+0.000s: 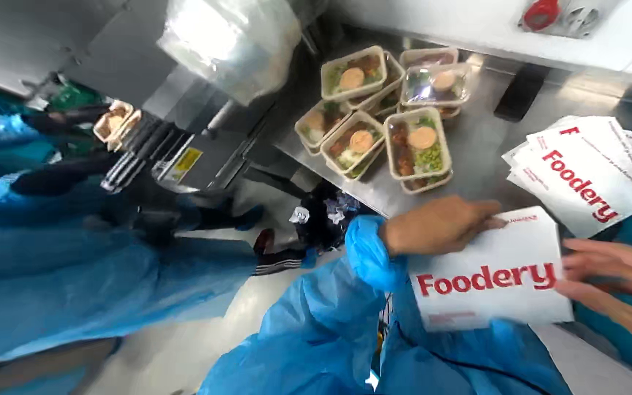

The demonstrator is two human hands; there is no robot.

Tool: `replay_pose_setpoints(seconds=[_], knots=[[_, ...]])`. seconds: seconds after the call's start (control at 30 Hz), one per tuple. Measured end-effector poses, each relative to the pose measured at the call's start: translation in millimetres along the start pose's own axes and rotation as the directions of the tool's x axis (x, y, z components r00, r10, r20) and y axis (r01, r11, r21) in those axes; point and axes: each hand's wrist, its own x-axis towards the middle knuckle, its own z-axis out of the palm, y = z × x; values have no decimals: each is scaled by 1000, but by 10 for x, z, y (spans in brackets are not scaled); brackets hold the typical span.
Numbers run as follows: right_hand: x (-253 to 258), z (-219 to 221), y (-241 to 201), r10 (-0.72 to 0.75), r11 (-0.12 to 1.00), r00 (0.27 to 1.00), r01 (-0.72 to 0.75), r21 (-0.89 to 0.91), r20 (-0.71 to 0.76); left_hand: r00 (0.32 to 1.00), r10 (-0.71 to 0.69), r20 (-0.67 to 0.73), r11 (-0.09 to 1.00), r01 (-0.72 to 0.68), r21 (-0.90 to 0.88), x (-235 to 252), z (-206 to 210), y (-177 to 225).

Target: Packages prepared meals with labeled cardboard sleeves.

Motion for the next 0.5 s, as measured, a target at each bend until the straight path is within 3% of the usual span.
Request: replay_pose_setpoints(seconds=[0.1, 0.2, 0.37, 0.5], knots=[[357, 606, -81, 34, 999, 997, -33, 15, -72, 999, 45, -12, 966, -46, -253, -429, -53, -413], [678, 971, -396, 35, 998, 998, -38, 51, 59, 999, 2, -32, 893, -16, -450, -871, -145, -809], [921, 1499, -572, 1, 999, 1000, -1, 51, -8, 992, -86, -93, 878, 31, -477, -1367, -270, -1010], [772, 1734, -838, 73, 986, 994, -85, 146, 86, 960, -161, -231, 857, 20, -515, -1703, -82, -1020]])
